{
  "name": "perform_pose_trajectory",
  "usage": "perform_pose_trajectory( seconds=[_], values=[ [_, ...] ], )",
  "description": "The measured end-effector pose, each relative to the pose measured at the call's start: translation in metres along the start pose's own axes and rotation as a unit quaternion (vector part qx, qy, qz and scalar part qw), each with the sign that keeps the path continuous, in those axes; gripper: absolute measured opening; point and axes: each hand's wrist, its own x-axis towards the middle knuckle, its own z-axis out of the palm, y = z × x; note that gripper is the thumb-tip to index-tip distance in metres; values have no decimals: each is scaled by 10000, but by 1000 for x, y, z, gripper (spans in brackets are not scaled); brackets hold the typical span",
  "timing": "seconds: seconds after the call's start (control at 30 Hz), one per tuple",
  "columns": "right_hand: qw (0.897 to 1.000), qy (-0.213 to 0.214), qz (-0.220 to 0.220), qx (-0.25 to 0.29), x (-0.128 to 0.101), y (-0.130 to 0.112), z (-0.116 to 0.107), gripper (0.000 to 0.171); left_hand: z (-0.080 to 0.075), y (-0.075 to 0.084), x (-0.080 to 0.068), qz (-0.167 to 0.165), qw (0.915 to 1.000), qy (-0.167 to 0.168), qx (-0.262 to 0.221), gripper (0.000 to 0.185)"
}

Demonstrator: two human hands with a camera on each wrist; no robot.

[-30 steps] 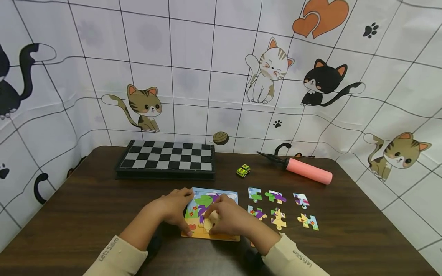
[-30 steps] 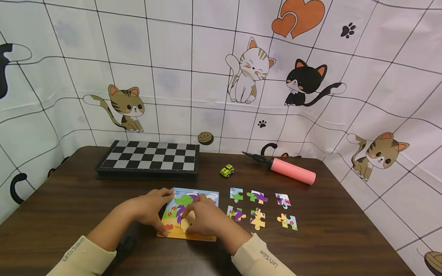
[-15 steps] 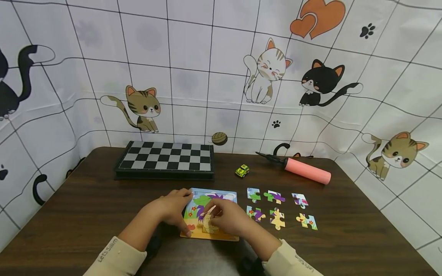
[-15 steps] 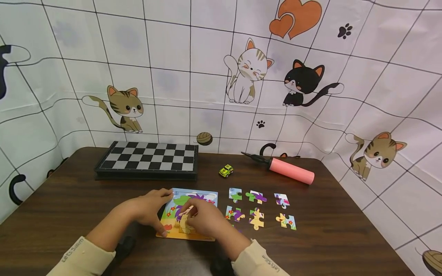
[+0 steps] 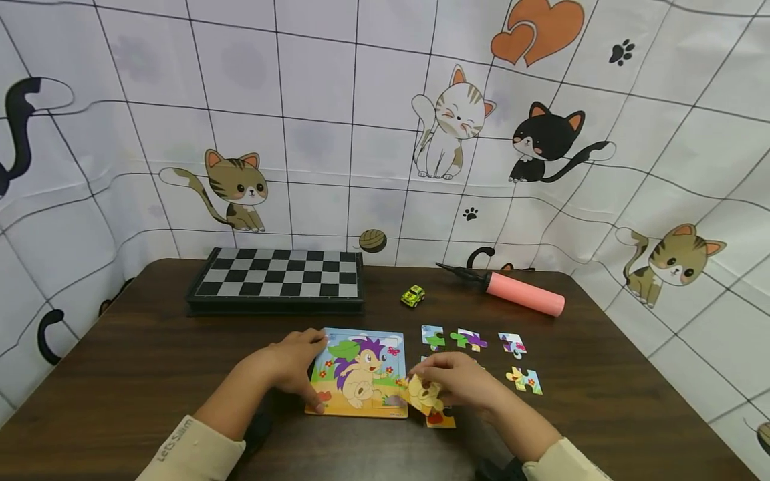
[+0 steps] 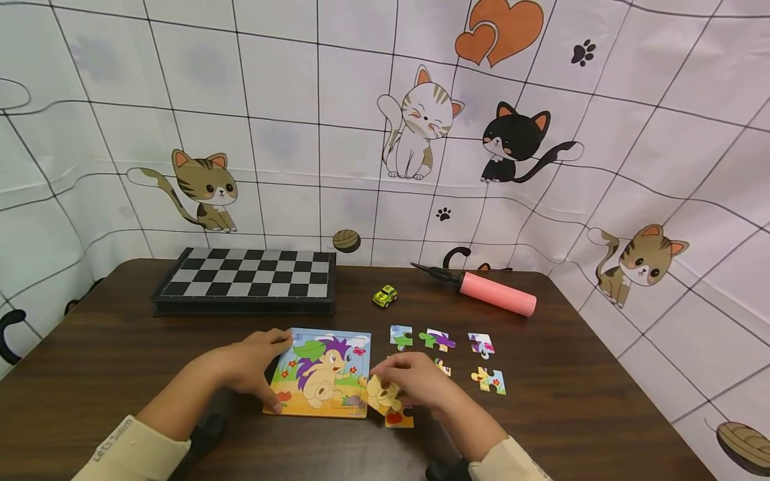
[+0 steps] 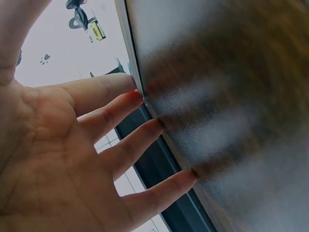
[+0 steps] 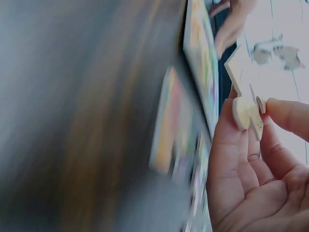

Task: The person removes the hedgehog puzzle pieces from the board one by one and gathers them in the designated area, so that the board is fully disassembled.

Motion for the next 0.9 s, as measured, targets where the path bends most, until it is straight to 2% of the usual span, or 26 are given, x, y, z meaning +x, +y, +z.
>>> perform_pose_trajectory(
  seconds=[0.2, 0.37, 0.57, 0.67, 0.73, 0.9],
  values=[
    [9979, 407, -80, -506, -31, 29, -43, 31, -1, 1, 0, 6, 10000, -51, -38, 108],
    [9915, 671, -267, -1081, -49, 44, -62, 25, -1, 0, 2, 8, 9999, -116, -66, 106],
    [9882, 570, -450, -1351, -53, 47, -62, 23, 0, -3, 2, 3, 9999, -124, -76, 106],
    [9817, 697, -452, -1713, -52, 44, -58, 22, 0, -3, 2, 0, 9999, -131, -93, 106],
    [9753, 867, -363, -2000, -52, 40, -54, 22, 0, -3, 2, 14, 9998, -137, -105, 106],
    [9509, 1419, -151, -2747, -53, 30, -47, 22, -1, -2, 3, 0, 9999, -146, -62, 106]
  ],
)
